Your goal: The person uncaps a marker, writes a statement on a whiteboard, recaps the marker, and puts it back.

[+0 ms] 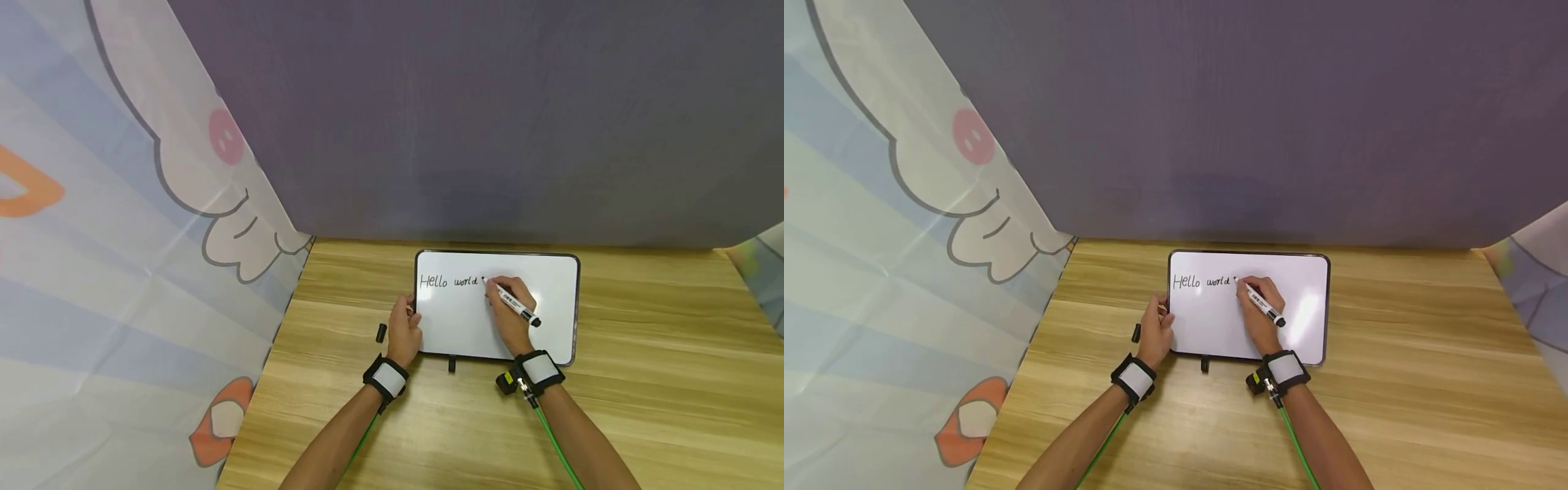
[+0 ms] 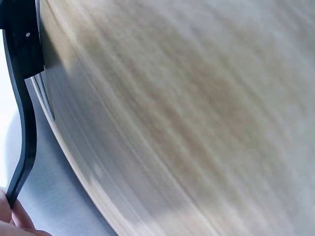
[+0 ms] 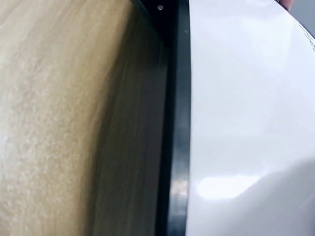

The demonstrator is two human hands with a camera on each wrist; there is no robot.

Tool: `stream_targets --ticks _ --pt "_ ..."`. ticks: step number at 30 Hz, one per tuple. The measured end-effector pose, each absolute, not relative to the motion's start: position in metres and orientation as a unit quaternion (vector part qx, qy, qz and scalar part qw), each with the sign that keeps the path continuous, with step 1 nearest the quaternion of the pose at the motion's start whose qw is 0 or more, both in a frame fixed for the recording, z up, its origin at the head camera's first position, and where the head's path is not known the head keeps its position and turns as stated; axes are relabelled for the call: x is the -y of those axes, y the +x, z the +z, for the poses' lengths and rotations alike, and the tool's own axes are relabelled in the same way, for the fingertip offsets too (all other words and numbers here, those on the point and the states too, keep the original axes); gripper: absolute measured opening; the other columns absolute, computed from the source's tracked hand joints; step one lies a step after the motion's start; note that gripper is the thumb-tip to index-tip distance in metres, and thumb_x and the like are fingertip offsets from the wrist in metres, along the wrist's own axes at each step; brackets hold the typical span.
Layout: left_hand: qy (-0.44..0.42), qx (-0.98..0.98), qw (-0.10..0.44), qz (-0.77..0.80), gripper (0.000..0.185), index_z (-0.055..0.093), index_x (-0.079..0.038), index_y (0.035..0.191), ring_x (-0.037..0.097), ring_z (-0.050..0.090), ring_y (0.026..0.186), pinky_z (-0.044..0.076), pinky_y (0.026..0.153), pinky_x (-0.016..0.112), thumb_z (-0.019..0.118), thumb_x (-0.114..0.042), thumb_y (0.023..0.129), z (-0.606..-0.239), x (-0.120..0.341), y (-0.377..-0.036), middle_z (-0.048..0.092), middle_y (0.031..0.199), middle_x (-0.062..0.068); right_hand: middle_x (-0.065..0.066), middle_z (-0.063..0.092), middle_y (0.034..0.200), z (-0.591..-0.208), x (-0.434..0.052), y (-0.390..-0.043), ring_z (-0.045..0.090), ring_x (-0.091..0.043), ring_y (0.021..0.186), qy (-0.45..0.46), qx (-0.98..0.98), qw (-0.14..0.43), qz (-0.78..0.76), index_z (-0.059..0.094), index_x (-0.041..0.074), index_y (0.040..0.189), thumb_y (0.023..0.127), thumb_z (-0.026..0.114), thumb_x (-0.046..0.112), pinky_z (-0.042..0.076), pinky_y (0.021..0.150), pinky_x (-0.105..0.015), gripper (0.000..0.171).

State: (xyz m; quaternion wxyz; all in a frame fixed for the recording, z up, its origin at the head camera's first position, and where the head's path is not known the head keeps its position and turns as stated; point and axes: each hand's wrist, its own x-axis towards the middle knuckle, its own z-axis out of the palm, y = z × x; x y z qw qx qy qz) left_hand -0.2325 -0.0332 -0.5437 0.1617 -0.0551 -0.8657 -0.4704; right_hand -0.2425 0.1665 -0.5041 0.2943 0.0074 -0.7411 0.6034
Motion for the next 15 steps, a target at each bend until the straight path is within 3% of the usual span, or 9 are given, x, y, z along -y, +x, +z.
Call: stream_targets --ticks 4,15 --pt "-0.060 0.864 0.168 -0.472 0.035 0.053 0.000 0.110 0.024 0.052 0.078 0.043 0.069 0.026 0.056 0.015 0.079 -0.544 0.033 -0.234 0.057 0.093 0.014 0.009 0.056 0.079 -0.515 -0.169 -0.248 0.053 0.000 0.061 0.001 0.752 0.300 0.587 0.066 0.002 0.091 0.085 0.065 0.010 0.041 0.052 -0.013 0.011" --pt "-0.067 0.860 0.162 -0.478 0.037 0.053 0.000 0.110 0.026 0.052 0.078 0.043 0.069 0.026 0.054 0.016 0.077 -0.546 0.035 -0.235 0.057 0.094 0.013 0.002 0.058 0.078 -0.531 -0.171 -0.257 0.050 -0.003 0.067 0.007 0.760 0.337 0.556 0.068 0.007 0.087 0.083 0.066 0.011 0.039 0.058 -0.012 0.006"
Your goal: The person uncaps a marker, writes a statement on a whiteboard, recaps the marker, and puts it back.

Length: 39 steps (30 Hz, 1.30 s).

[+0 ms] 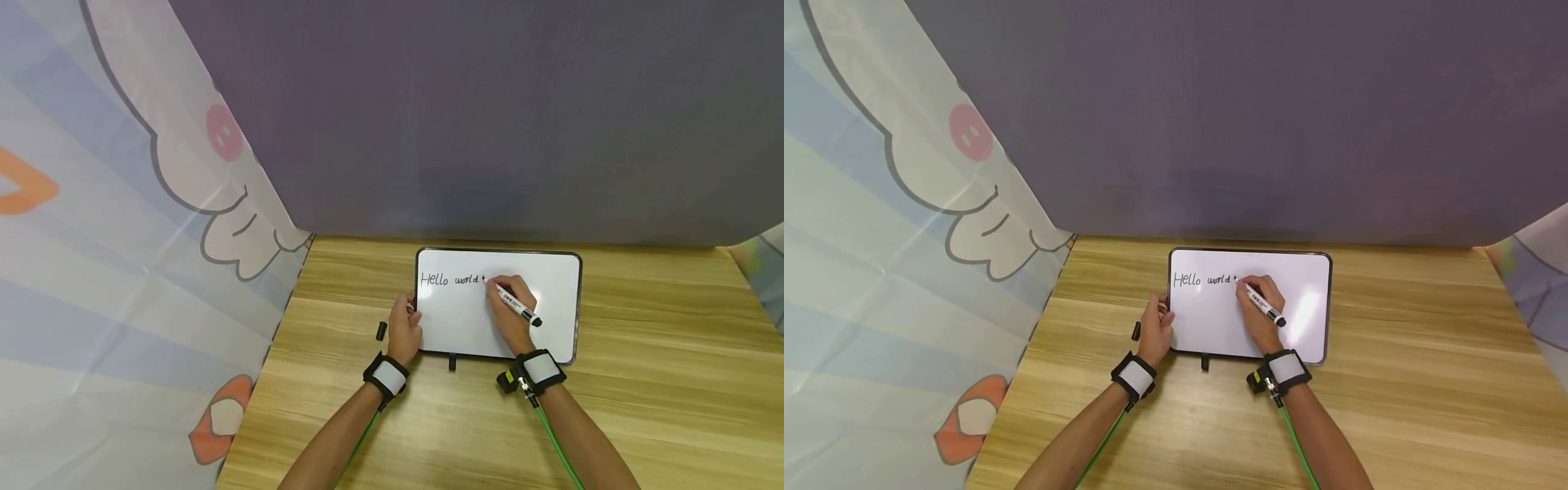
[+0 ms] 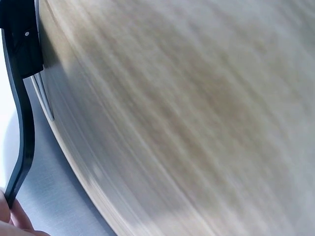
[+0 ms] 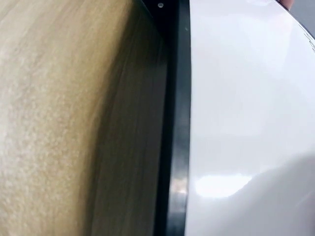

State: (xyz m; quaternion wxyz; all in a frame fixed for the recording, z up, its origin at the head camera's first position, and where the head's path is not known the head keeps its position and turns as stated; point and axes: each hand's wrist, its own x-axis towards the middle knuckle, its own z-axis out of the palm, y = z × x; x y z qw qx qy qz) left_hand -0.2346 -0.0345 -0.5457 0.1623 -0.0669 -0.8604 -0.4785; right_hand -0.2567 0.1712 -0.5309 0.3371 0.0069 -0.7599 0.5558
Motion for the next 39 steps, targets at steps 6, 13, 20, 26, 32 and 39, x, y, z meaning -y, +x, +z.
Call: stream_targets --ticks 6,13,20,26,32,39 --pt "-0.069 0.861 0.163 -0.477 0.037 0.052 0.000 0.110 0.025 0.052 0.078 0.043 0.069 0.026 0.055 0.016 0.078 -0.545 0.034 -0.235 0.057 0.094 0.013 -0.005 0.058 0.077 -0.525 -0.168 -0.255 0.048 -0.001 0.067 -0.002 0.760 0.338 0.555 0.067 0.003 0.084 0.080 0.066 0.003 0.037 0.058 -0.011 0.004" --pt "-0.060 0.857 0.161 -0.486 0.038 0.053 -0.002 0.109 0.024 0.052 0.077 0.042 0.069 0.026 0.054 0.016 0.075 -0.546 0.034 -0.234 0.058 0.096 0.012 -0.001 0.055 0.076 -0.507 -0.161 -0.243 0.045 0.003 0.067 -0.018 0.766 0.316 0.559 0.063 -0.004 0.083 0.081 0.063 0.000 0.036 0.059 -0.010 0.005" --pt "-0.064 0.859 0.161 -0.481 0.037 0.054 -0.001 0.108 0.024 0.052 0.077 0.041 0.068 0.025 0.052 0.016 0.075 -0.550 0.034 -0.231 0.057 0.094 0.012 0.006 0.054 0.074 -0.507 -0.164 -0.239 0.047 0.000 0.063 -0.022 0.761 0.291 0.579 0.064 -0.004 0.081 0.081 0.062 -0.001 0.037 0.055 -0.011 0.004" --pt "-0.066 0.856 0.164 -0.486 0.036 0.054 -0.002 0.107 0.019 0.050 0.075 0.041 0.067 0.025 0.053 0.016 0.075 -0.550 0.035 -0.231 0.057 0.093 0.012 0.004 0.054 0.075 -0.507 -0.162 -0.238 0.047 0.000 0.065 -0.028 0.768 0.293 0.569 0.064 -0.003 0.082 0.081 0.062 0.001 0.037 0.056 -0.011 0.004" --pt "-0.065 0.857 0.163 -0.484 0.036 0.054 -0.002 0.107 0.021 0.051 0.076 0.041 0.068 0.025 0.053 0.016 0.076 -0.548 0.034 -0.232 0.057 0.093 0.012 -0.003 0.056 0.075 -0.506 -0.161 -0.239 0.046 0.001 0.066 -0.017 0.767 0.308 0.563 0.064 -0.004 0.082 0.081 0.062 -0.001 0.035 0.057 -0.011 0.004" --pt "-0.064 0.858 0.159 -0.483 0.035 0.053 -0.001 0.108 0.025 0.052 0.077 0.041 0.069 0.026 0.052 0.016 0.077 -0.545 0.034 -0.234 0.056 0.093 0.012 -0.004 0.055 0.075 -0.504 -0.161 -0.241 0.045 0.003 0.066 -0.004 0.765 0.320 0.558 0.064 -0.005 0.081 0.080 0.062 -0.001 0.034 0.058 -0.010 0.004"
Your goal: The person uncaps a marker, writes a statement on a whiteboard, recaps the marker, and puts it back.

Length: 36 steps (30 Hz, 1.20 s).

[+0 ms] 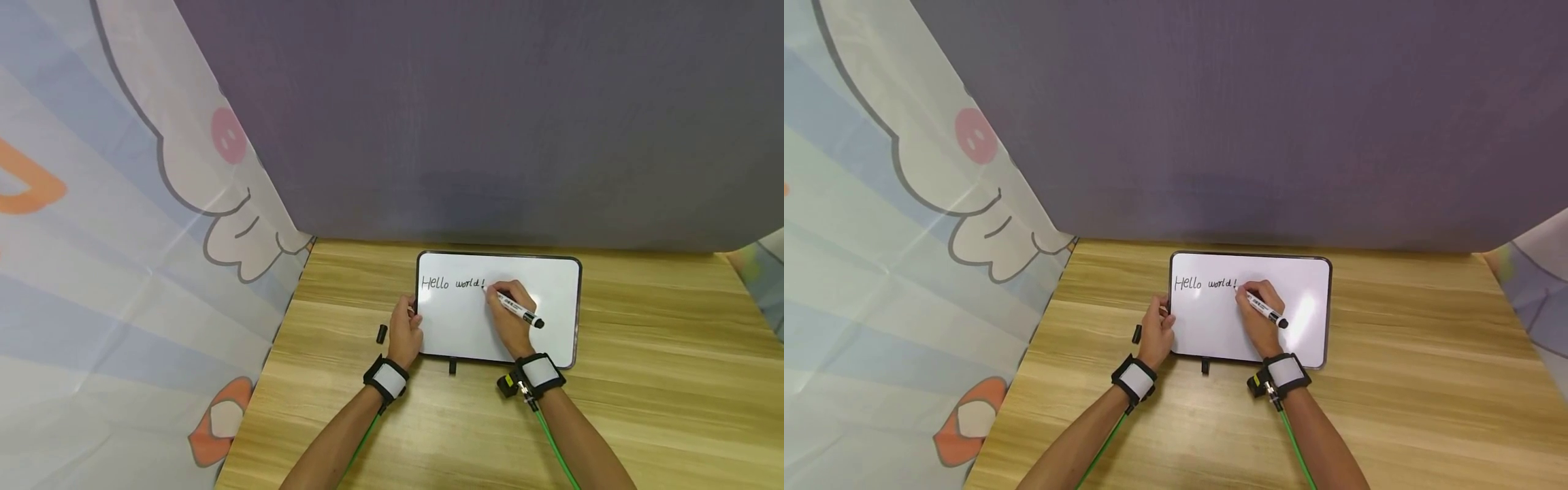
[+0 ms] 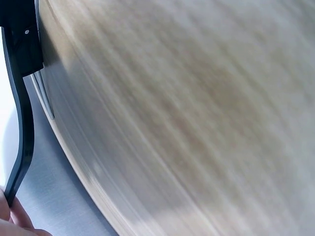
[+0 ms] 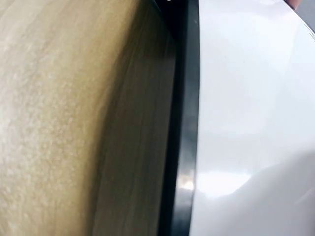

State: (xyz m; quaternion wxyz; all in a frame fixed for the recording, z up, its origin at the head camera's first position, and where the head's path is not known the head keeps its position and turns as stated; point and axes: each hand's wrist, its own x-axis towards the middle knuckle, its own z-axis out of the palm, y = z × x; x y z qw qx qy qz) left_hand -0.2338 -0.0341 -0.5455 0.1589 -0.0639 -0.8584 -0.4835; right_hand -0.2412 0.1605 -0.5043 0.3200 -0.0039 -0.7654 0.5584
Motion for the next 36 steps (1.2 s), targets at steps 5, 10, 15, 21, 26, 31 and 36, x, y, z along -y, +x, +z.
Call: stream_targets --ticks 5,10,15,21,26,31,36 --pt "-0.066 0.861 0.158 -0.478 0.035 0.053 -0.001 0.108 0.025 0.052 0.077 0.041 0.068 0.026 0.053 0.015 0.077 -0.543 0.034 -0.233 0.056 0.091 0.012 0.000 0.055 0.074 -0.503 -0.162 -0.241 0.046 0.002 0.065 -0.002 0.760 0.317 0.567 0.064 -0.005 0.081 0.080 0.062 -0.001 0.036 0.057 -0.011 0.004" --pt "-0.069 0.858 0.150 -0.486 0.038 0.053 -0.002 0.109 0.023 0.052 0.077 0.042 0.068 0.025 0.054 0.016 0.076 -0.542 0.037 -0.232 0.057 0.093 0.012 0.004 0.058 0.069 -0.498 -0.165 -0.240 0.052 0.000 0.059 -0.023 0.735 0.274 0.620 0.062 -0.005 0.084 0.083 0.060 0.001 0.042 0.053 -0.013 0.006" --pt "-0.058 0.858 0.132 -0.494 0.033 0.054 -0.003 0.106 0.020 0.054 0.078 0.044 0.069 0.024 0.054 0.014 0.078 -0.539 0.040 -0.230 0.058 0.095 0.011 0.007 0.059 0.066 -0.508 -0.171 -0.242 0.053 -0.005 0.057 -0.043 0.715 0.205 0.667 0.061 0.000 0.088 0.086 0.062 0.007 0.044 0.052 -0.017 0.007" --pt "-0.044 0.860 0.098 -0.499 0.029 0.055 -0.005 0.109 0.023 0.055 0.091 0.046 0.078 0.031 0.060 0.005 0.081 -0.532 0.052 -0.230 0.060 0.102 0.012 0.005 0.061 0.072 -0.516 -0.181 -0.238 0.056 -0.008 0.059 0.013 0.671 0.180 0.719 0.058 0.006 0.091 0.083 0.068 0.010 0.043 0.052 -0.017 0.014" --pt "-0.017 0.876 0.098 -0.473 0.027 0.057 -0.002 0.109 0.031 0.052 0.100 0.041 0.085 0.042 0.064 -0.009 0.083 -0.534 0.077 -0.227 0.057 0.110 0.014 0.005 0.066 0.083 -0.511 -0.199 -0.226 0.059 -0.010 0.064 0.021 0.670 0.153 0.726 0.058 0.000 0.097 0.083 0.068 0.008 0.046 0.056 -0.019 0.020" --pt "0.021 0.927 0.109 -0.358 0.026 0.058 -0.001 0.100 0.032 0.051 0.091 0.039 0.083 0.047 0.067 -0.015 0.080 -0.539 0.106 -0.223 0.057 0.099 0.015 0.003 0.067 0.097 -0.506 -0.223 -0.213 0.062 -0.007 0.075 0.039 0.655 0.126 0.744 0.058 -0.008 0.106 0.083 0.066 0.002 0.050 0.065 -0.018 0.026" --pt "0.024 0.962 0.066 -0.263 0.031 0.054 -0.005 0.094 0.031 0.051 0.084 0.040 0.077 0.044 0.070 -0.025 0.077 -0.545 0.116 -0.216 0.053 0.088 0.011 -0.005 0.065 0.099 -0.510 -0.243 -0.197 0.065 -0.011 0.085 0.113 0.535 0.081 0.833 0.058 -0.008 0.108 0.091 0.049 -0.006 0.053 0.075 -0.020 0.020"
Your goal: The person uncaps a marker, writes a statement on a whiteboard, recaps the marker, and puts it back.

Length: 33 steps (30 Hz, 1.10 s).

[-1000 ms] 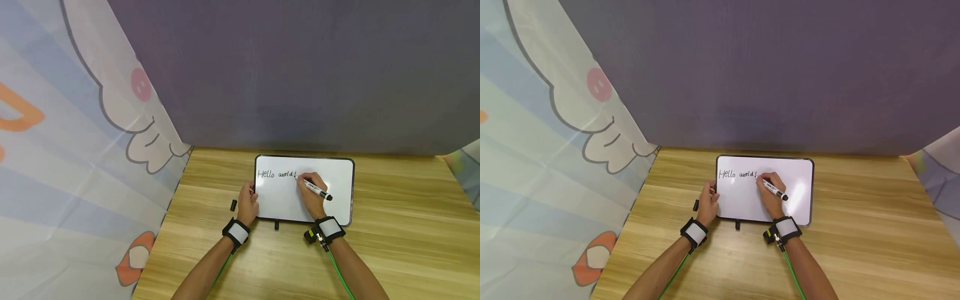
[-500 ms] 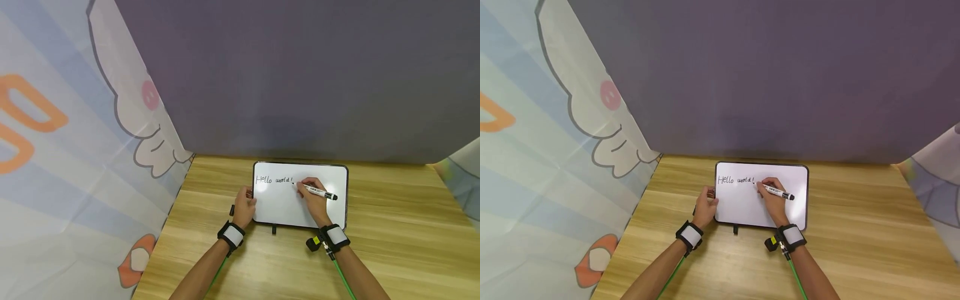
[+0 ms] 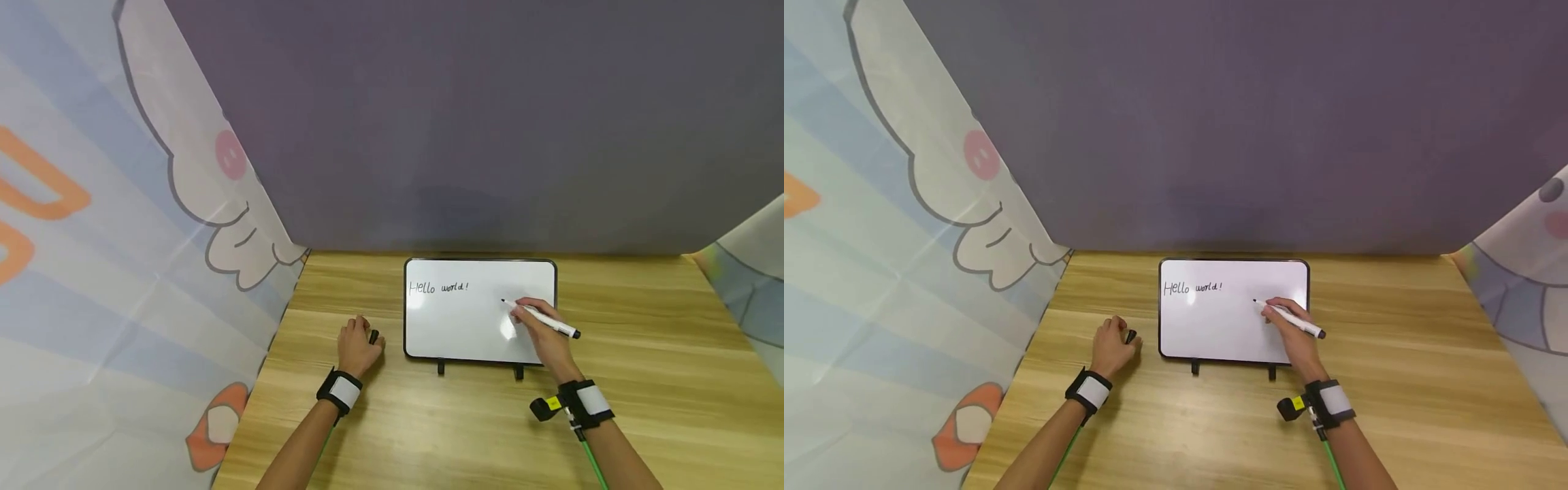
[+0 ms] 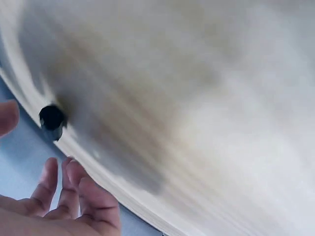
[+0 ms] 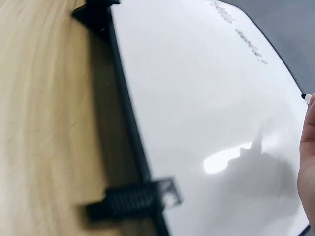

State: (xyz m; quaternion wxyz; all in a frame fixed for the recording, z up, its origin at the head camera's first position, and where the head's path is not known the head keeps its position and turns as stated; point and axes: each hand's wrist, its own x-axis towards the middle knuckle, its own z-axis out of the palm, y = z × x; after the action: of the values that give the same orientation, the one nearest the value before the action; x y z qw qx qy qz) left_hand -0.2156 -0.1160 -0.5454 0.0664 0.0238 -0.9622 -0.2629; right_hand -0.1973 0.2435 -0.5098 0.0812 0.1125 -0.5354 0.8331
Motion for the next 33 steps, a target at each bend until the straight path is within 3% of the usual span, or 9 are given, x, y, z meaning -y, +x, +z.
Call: stream_targets --ticks 3,9,16,26,33 --pt "0.020 0.968 0.055 -0.242 0.033 0.054 -0.006 0.092 0.031 0.051 0.082 0.041 0.074 0.042 0.072 -0.028 0.076 -0.551 0.118 -0.212 0.053 0.087 0.011 -0.009 0.065 0.102 -0.514 -0.252 -0.191 0.067 -0.016 0.089 0.147 0.478 0.060 0.864 0.061 -0.007 0.107 0.095 0.037 -0.006 0.053 0.079 -0.023 0.026" --pt "-0.004 0.966 0.073 -0.248 0.020 0.061 -0.006 0.086 0.030 0.052 0.082 0.043 0.075 0.043 0.073 -0.020 0.078 -0.558 0.124 -0.209 0.057 0.091 0.012 -0.012 0.066 0.102 -0.525 -0.261 -0.181 0.068 -0.021 0.086 0.154 0.443 0.053 0.881 0.064 -0.009 0.103 0.097 0.030 -0.004 0.054 0.076 -0.025 0.035" --pt "-0.046 0.963 0.070 -0.256 0.016 0.063 -0.010 0.084 0.027 0.053 0.078 0.042 0.077 0.044 0.076 -0.012 0.074 -0.560 0.131 -0.208 0.062 0.086 0.008 -0.012 0.069 0.093 -0.534 -0.260 -0.179 0.069 -0.020 0.080 0.158 0.448 0.057 0.878 0.064 -0.008 0.100 0.097 0.030 -0.005 0.054 0.068 -0.025 0.035" --pt "-0.125 0.954 -0.009 -0.271 0.017 0.063 -0.015 0.082 0.014 0.054 0.077 0.042 0.074 0.033 0.077 -0.013 0.072 -0.556 0.129 -0.202 0.062 0.079 -0.003 -0.008 0.071 0.084 -0.541 -0.246 -0.179 0.068 -0.015 0.075 0.136 0.484 0.044 0.863 0.064 -0.003 0.097 0.098 0.032 -0.002 0.052 0.064 -0.021 0.033" --pt "-0.166 0.945 -0.026 -0.279 0.017 0.063 -0.015 0.081 0.011 0.055 0.075 0.044 0.070 0.028 0.076 -0.011 0.072 -0.557 0.127 -0.198 0.061 0.078 -0.003 -0.008 0.071 0.083 -0.543 -0.241 -0.178 0.067 -0.014 0.073 0.132 0.495 0.037 0.858 0.064 -0.003 0.097 0.098 0.032 -0.002 0.052 0.063 -0.021 0.032"
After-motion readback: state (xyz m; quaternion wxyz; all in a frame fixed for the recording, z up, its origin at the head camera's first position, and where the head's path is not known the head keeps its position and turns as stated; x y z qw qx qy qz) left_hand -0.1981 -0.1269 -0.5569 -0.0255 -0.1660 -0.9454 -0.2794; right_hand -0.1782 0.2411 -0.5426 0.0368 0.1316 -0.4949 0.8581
